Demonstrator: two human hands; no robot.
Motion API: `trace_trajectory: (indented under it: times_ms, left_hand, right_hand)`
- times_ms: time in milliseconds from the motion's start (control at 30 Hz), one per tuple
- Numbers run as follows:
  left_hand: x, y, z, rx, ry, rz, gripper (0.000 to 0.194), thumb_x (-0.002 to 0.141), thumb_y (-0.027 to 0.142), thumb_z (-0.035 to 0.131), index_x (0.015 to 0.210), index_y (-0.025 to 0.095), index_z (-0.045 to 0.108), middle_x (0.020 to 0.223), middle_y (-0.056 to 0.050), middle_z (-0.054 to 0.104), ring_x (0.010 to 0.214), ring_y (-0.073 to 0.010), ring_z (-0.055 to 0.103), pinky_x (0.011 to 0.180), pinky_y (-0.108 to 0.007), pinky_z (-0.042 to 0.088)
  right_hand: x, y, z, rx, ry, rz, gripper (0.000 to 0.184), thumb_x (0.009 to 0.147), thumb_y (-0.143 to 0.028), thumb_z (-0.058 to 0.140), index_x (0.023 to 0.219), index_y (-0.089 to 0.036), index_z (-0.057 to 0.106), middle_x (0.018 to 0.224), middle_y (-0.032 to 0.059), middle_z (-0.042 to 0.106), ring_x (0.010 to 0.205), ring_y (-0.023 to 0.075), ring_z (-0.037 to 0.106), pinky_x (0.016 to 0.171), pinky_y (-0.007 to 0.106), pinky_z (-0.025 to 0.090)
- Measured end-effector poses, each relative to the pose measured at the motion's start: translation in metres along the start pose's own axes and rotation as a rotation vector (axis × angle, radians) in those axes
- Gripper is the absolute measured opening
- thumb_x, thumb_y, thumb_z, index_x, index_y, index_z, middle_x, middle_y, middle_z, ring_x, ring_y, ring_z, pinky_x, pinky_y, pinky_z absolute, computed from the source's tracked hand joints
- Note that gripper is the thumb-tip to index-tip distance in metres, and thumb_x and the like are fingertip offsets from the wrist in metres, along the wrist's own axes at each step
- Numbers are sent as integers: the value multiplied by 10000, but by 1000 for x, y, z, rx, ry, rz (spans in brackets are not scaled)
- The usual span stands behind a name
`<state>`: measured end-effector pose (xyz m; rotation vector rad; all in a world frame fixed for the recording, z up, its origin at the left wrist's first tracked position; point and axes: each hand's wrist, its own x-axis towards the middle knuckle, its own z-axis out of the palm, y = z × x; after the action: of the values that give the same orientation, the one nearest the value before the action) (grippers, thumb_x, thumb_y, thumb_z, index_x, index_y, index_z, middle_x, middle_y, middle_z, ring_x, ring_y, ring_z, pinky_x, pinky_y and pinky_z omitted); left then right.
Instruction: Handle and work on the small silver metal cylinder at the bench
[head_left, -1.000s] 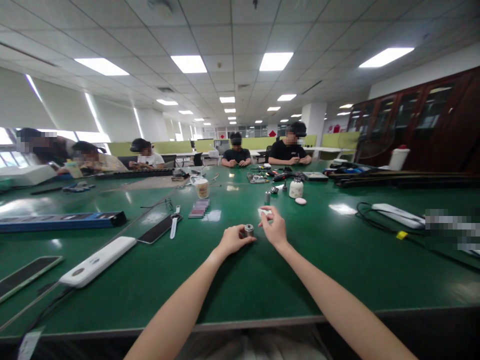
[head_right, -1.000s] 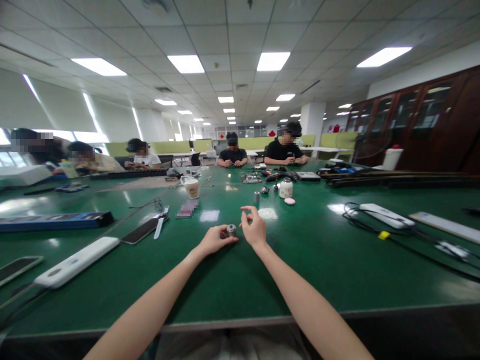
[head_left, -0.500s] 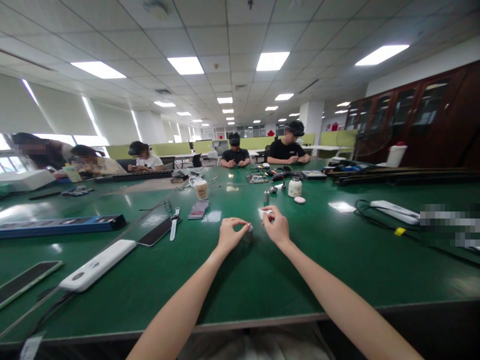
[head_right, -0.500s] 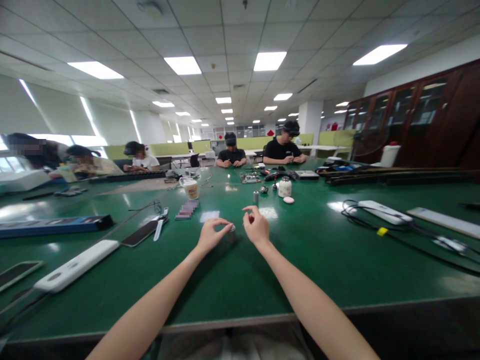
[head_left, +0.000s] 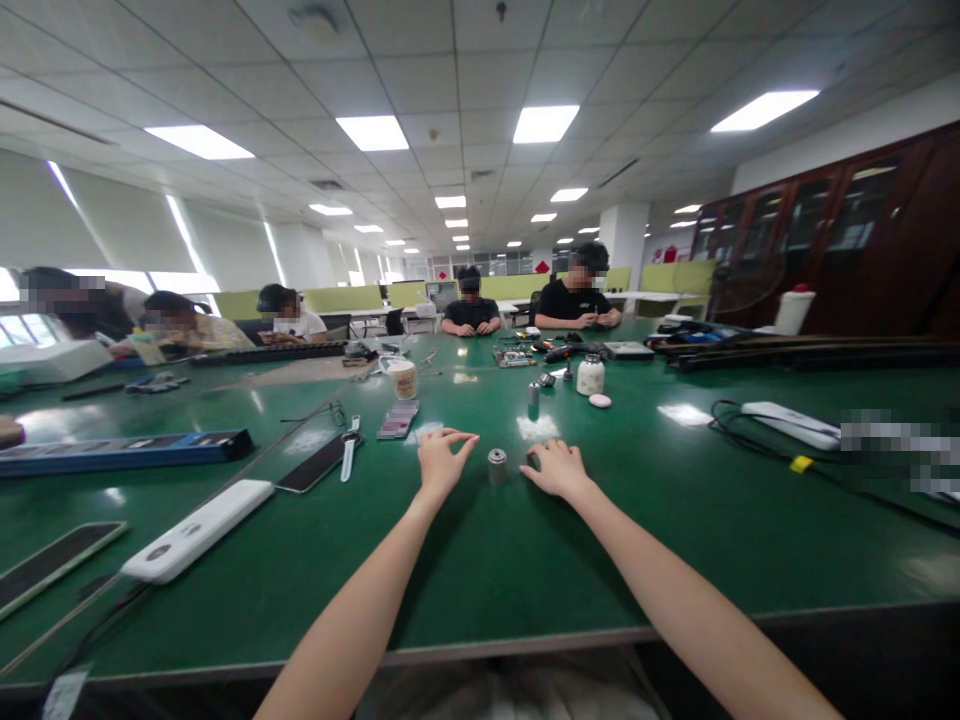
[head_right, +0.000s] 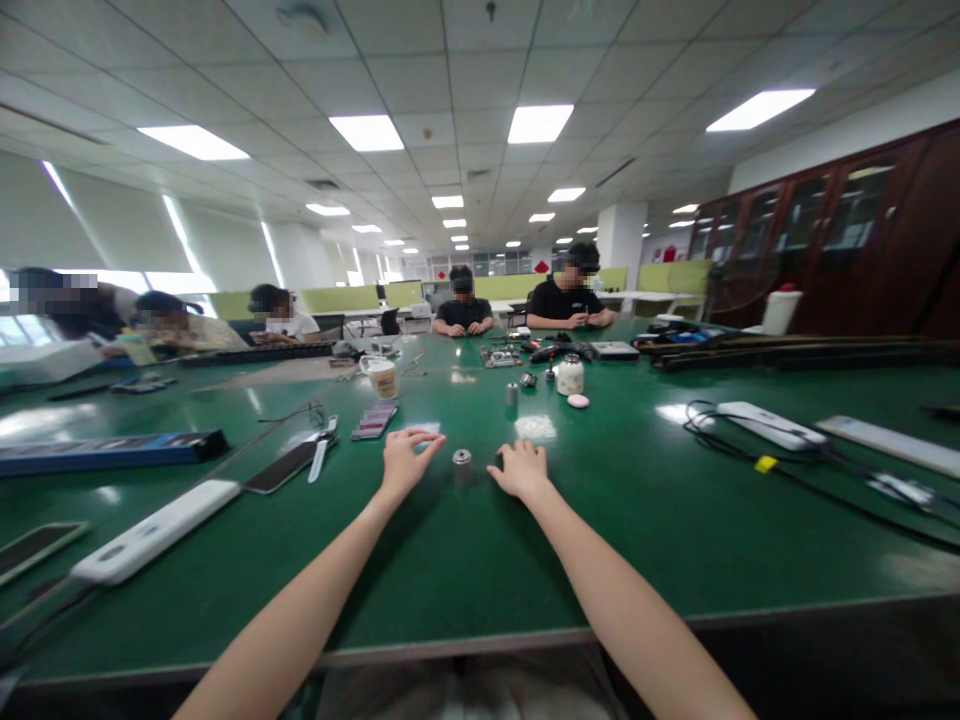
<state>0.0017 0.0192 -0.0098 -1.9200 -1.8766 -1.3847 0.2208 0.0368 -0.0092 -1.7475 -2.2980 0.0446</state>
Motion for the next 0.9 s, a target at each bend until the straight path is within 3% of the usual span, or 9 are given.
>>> trace_trajectory:
  times_ms: [267,533,667,767,900]
  left_hand:
    - [2,-36,-5,259,-263,-256,315,780,543,607,961,332,757,1147,-82,648,1119,-356,447,906,-480,373]
    - [0,-34,-4,260,-211,-224,261,780,506,621,896,323,766,1109,-94,652,1119,-374,453,905,-523,361]
    - [1,-18,-2,51,-86,-21,252,844,432,583,897,251,750,980,-77,704,1041,-289,538,903,-431,413]
    - [-2,-1,5,-157,-95,183,222,869,377,571,896,218,724,919,-45,726,937,-213,605,882,-343,443]
    - [-8,12,15,-249,-154,210,185,869,344,580,886,212,709,885,-27,731,872,-192,636,812,-307,463]
  right_hand:
    - [0,0,-2,11,3,-11,396,863,-497,509,1137,-240,636,1193,125,585,1163,303,479,937,441,327]
    - [-1,0,-3,5,2,-10,382,850,-473,534,1139,-244,636,1200,120,586,1160,302,485,936,442,337]
    - [-1,-1,-4,4,-4,-9,386,849,-471,534,1145,-245,634,1201,119,587,1162,301,486,936,440,341]
    - [-2,-1,-3,2,3,-6,384,847,-467,536,1147,-248,634,1204,119,586,1165,304,485,936,441,343]
    - [-2,-2,-3,-7,-1,-3,386,846,-465,539,1155,-253,632,1201,119,588,1166,307,485,929,437,350]
